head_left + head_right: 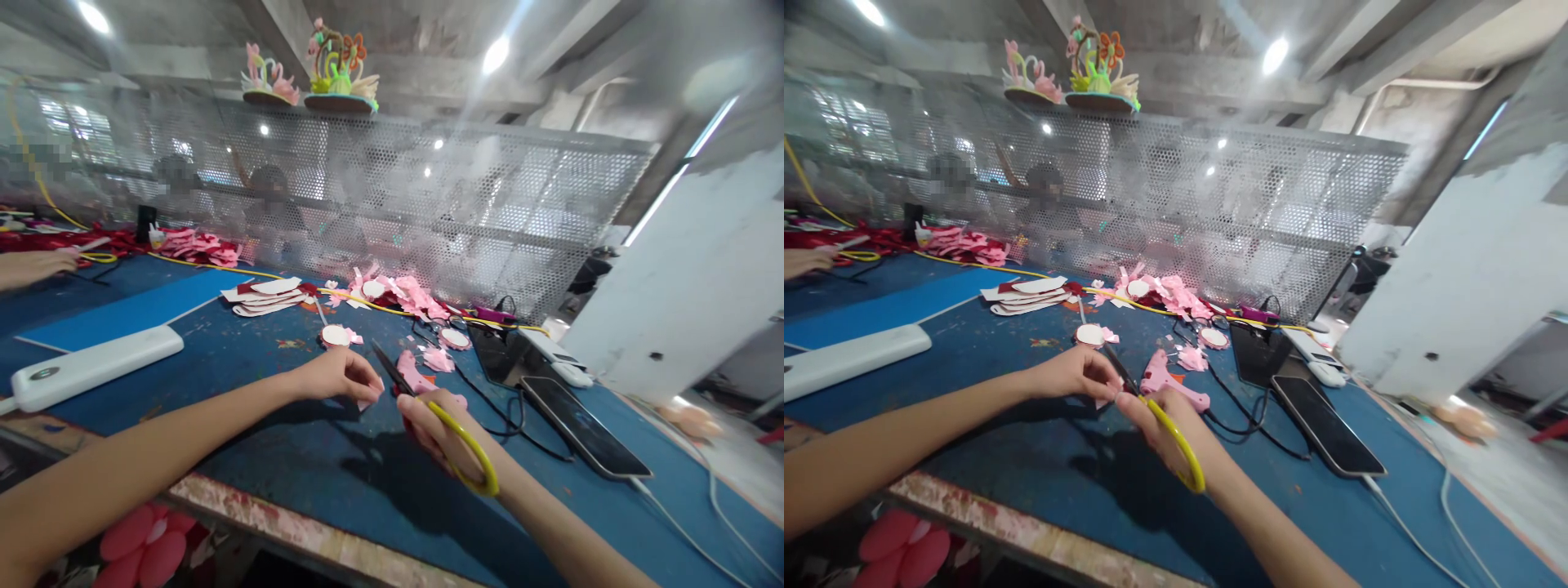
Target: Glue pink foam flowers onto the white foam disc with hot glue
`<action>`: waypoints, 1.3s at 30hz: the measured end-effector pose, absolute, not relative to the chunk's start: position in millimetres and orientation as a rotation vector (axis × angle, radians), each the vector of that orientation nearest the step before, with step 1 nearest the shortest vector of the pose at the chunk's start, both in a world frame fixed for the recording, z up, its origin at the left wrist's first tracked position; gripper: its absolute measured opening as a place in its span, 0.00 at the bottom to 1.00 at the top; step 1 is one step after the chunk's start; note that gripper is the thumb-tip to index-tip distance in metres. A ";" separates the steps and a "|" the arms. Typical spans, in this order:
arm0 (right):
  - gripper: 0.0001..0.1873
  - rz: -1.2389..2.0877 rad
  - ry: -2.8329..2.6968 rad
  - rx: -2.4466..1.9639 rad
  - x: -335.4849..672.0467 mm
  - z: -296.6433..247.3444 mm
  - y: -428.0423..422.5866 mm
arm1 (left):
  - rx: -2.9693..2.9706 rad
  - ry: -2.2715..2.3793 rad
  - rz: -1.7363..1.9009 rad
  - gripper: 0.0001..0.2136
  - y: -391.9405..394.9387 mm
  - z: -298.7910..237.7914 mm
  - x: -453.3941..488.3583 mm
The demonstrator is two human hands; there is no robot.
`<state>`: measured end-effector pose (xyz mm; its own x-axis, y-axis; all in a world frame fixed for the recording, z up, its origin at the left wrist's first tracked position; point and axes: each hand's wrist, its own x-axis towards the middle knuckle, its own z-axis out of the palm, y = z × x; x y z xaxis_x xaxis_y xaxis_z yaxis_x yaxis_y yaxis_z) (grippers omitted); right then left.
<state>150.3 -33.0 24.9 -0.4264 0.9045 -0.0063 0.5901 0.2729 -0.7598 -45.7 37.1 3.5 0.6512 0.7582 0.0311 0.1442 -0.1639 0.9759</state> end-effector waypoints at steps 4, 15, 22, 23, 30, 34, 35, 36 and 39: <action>0.20 0.302 -2.388 -1.693 161.4 27.4 -20.2 | 1.672 0.846 0.916 0.14 57.3 -7.8 -50.0; 0.16 0.040 -2.476 -1.603 189.2 31.2 -1.3 | 1.387 0.938 1.276 0.21 69.1 -8.9 -60.7; 0.14 -0.209 -2.444 -1.843 178.9 7.6 6.6 | 1.273 0.967 1.225 0.10 62.9 -8.0 -54.2; 0.14 -0.209 -2.443 -1.848 178.0 7.5 6.8 | 1.284 0.971 1.234 0.10 62.5 -7.8 -53.9; 0.15 -0.499 -2.334 -1.843 168.8 16.6 1.1 | 1.320 0.994 1.261 0.09 63.4 -9.5 -55.2; 0.20 -0.682 -2.283 -1.655 168.7 20.8 -2.0 | 1.305 1.017 1.265 0.08 63.5 -10.5 -55.4; 0.21 -0.682 -2.265 -1.607 169.7 21.2 -2.9 | 1.304 1.023 1.262 0.08 62.9 -9.9 -55.3; 0.22 -0.664 -2.241 -1.567 170.6 21.3 -4.2 | 1.304 1.027 1.259 0.07 62.0 -9.1 -55.0; 0.23 -0.547 -2.209 -1.434 172.0 21.4 -9.7 | 1.310 1.035 1.245 0.06 59.8 -6.4 -54.3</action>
<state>172.0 -9.7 21.4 -0.3598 0.7426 0.5649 0.9205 0.3815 0.0846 -54.3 59.8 -6.4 0.0994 0.9869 0.1272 -0.0556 -0.1221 0.9910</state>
